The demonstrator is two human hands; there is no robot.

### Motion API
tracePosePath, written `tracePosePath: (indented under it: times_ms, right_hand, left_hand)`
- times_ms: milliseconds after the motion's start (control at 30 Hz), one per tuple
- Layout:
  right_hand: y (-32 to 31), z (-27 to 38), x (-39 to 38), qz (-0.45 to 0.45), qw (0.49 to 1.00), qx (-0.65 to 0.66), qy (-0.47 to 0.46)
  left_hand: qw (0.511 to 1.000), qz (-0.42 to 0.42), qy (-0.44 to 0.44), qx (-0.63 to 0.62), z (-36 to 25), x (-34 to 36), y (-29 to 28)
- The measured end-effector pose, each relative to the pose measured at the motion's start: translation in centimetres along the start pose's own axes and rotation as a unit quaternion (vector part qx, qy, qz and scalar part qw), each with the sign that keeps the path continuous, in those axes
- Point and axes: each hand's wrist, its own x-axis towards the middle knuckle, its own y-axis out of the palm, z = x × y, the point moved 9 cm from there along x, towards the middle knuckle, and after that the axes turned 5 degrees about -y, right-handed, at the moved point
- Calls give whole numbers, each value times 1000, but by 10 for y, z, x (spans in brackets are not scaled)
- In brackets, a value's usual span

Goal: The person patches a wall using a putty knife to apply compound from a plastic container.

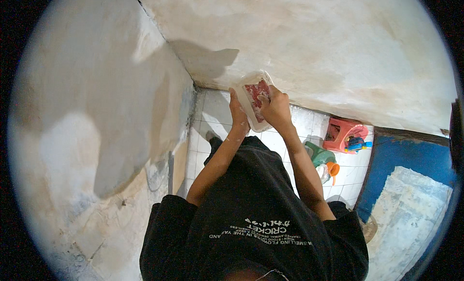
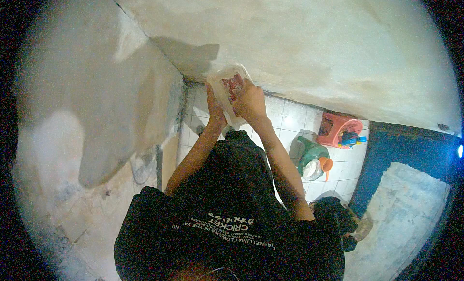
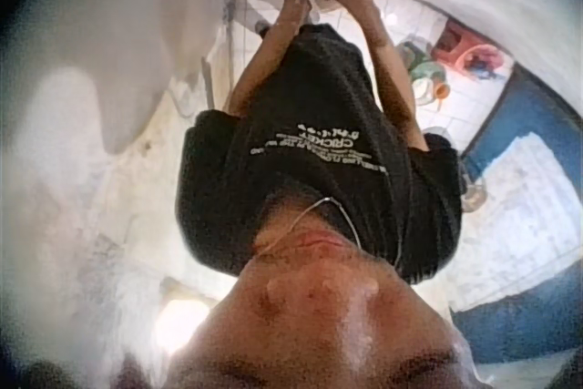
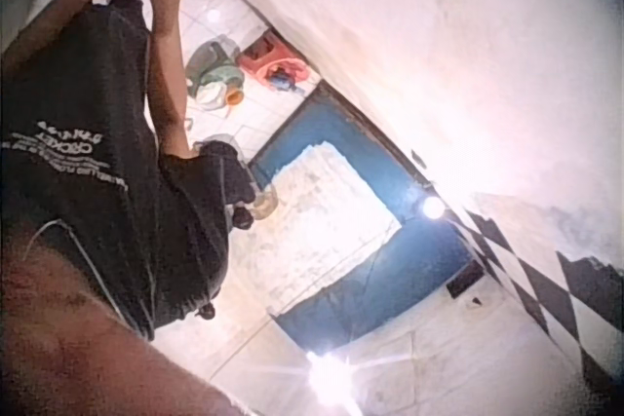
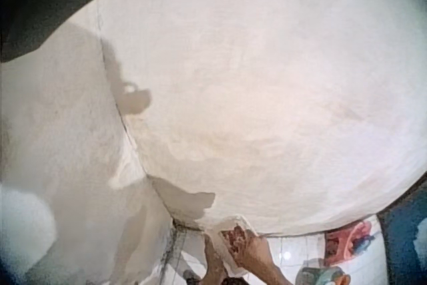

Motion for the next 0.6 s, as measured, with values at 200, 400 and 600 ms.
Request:
tracePosePath:
  times_ms: [200,400,600]
  right_hand:
    - [-2,-40,1,17,994,102,31]
    - [-1,-81,-8,20,973,213,86]
    - [-8,-74,-24,-12,869,475,138]
  left_hand:
    - [994,-28,33,102,-6,-1,-5]
    - [992,-46,38,114,-9,-1,-5]
    - [993,-12,61,101,-15,2,0]
